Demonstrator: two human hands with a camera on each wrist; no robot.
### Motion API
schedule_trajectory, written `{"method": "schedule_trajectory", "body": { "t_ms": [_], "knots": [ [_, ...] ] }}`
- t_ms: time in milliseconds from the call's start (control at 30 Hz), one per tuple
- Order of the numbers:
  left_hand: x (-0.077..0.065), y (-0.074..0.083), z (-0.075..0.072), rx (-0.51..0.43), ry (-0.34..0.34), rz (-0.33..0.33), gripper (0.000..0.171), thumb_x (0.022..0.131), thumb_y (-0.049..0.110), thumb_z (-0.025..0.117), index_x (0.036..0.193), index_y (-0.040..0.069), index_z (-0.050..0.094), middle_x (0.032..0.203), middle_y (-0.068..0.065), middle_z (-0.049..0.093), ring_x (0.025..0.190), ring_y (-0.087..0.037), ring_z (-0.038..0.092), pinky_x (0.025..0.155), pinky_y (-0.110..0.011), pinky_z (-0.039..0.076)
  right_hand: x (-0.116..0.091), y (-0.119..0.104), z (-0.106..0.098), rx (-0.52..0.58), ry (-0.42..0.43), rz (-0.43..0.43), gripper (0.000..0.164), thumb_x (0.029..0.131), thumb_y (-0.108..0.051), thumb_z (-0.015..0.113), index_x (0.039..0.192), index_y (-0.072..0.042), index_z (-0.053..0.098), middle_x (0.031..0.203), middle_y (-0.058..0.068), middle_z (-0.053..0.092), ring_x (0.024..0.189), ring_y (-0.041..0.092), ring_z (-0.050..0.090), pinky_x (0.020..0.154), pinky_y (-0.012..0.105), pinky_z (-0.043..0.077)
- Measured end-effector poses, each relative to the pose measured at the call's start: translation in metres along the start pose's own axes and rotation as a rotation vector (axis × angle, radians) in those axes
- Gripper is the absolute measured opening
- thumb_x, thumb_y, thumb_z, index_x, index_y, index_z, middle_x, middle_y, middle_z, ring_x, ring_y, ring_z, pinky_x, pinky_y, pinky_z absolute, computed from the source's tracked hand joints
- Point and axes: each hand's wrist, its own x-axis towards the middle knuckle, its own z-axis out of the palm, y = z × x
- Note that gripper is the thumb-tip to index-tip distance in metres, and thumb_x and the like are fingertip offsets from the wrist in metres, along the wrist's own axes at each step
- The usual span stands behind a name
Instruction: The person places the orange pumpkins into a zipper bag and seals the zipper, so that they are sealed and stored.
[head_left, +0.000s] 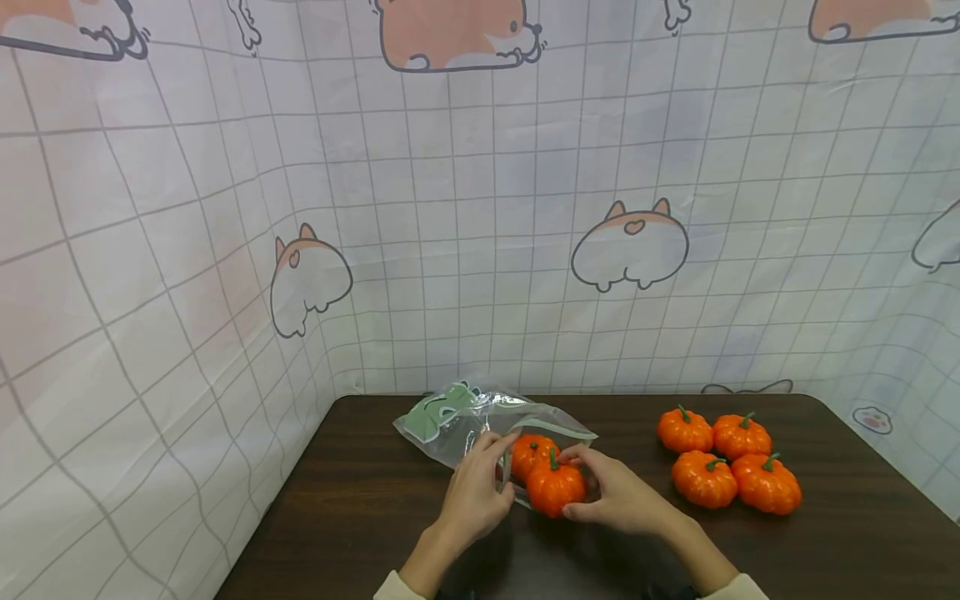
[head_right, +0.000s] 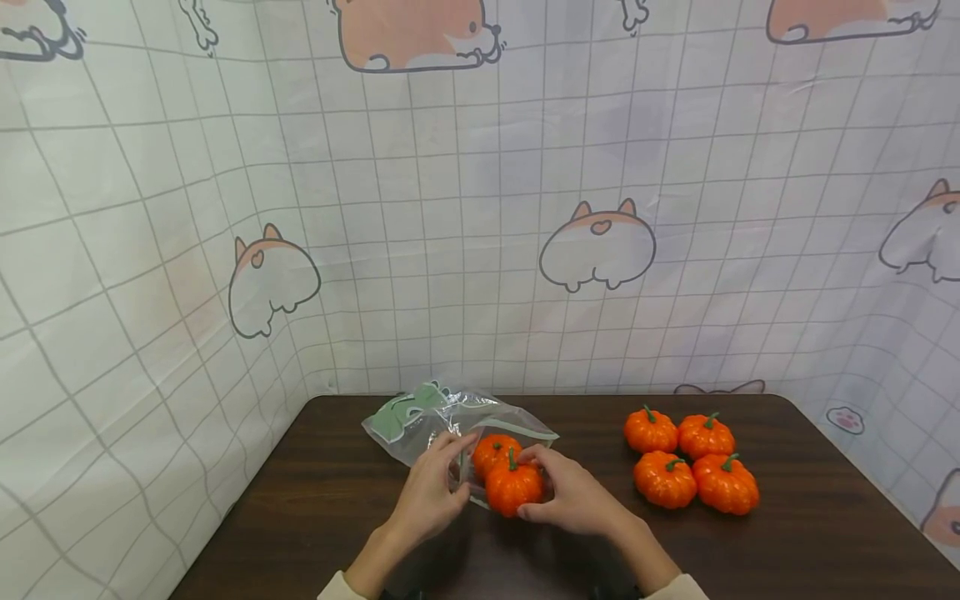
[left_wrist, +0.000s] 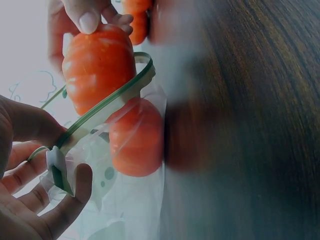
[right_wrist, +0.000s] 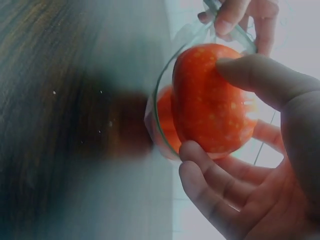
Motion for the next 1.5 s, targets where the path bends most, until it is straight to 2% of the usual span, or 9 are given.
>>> {"method": "schedule_trajectory", "body": {
  "t_ms": [433, 700, 1033, 1300, 1500],
  "knots": [
    [-0.001, 0.0, 0.001, 0.02, 0.005, 0.011, 0.066, 0.073, -0.001, 0.075, 0.138, 0.01, 0.064, 0.11, 0.0, 0.061, 0.074, -0.005, 0.053, 0.061, -0.019, 0.043, 0.004, -0.002, 0.012, -0.127, 0.125, 0.05, 0.062, 0.083, -0.037, 0.083, 0.135, -0.016, 0.055, 0.123, 0.004, 0.063, 0.08, 0.01, 0.055, 0.069, 0.024, 0.047],
    [-0.001, -0.001, 0.003, 0.014, 0.007, 0.011, 0.067, 0.074, -0.001, 0.075, 0.139, 0.012, 0.063, 0.108, 0.001, 0.061, 0.074, -0.005, 0.053, 0.063, -0.019, 0.044, 0.004, -0.006, 0.017, -0.131, 0.135, 0.076, 0.061, 0.085, -0.033, 0.083, 0.136, -0.016, 0.055, 0.126, 0.008, 0.057, 0.077, 0.011, 0.055, 0.066, 0.023, 0.048],
    [-0.002, -0.001, 0.002, 0.013, 0.008, 0.017, 0.067, 0.074, -0.002, 0.074, 0.138, 0.012, 0.064, 0.107, 0.002, 0.06, 0.073, -0.004, 0.053, 0.062, -0.019, 0.044, 0.005, -0.007, 0.02, -0.15, 0.153, 0.042, 0.051, 0.092, -0.026, 0.075, 0.138, -0.011, 0.058, 0.121, 0.008, 0.055, 0.08, 0.014, 0.057, 0.064, 0.022, 0.046],
    [-0.001, -0.001, 0.003, 0.011, 0.0, 0.027, 0.067, 0.074, -0.002, 0.073, 0.139, 0.014, 0.063, 0.108, 0.001, 0.06, 0.071, -0.002, 0.051, 0.06, -0.018, 0.043, 0.007, -0.008, 0.026, -0.16, 0.203, 0.084, 0.043, 0.088, -0.021, 0.08, 0.126, -0.012, 0.061, 0.114, 0.005, 0.057, 0.078, 0.008, 0.057, 0.063, 0.022, 0.047],
    [-0.001, 0.0, 0.003, 0.018, -0.006, 0.028, 0.068, 0.074, -0.002, 0.073, 0.14, 0.013, 0.063, 0.11, 0.0, 0.061, 0.073, -0.003, 0.052, 0.06, -0.018, 0.043, 0.008, -0.01, 0.029, -0.184, 0.243, 0.097, 0.03, 0.085, -0.011, 0.08, 0.109, -0.013, 0.063, 0.105, 0.002, 0.056, 0.079, 0.013, 0.06, 0.065, 0.021, 0.048]
  ]
}}
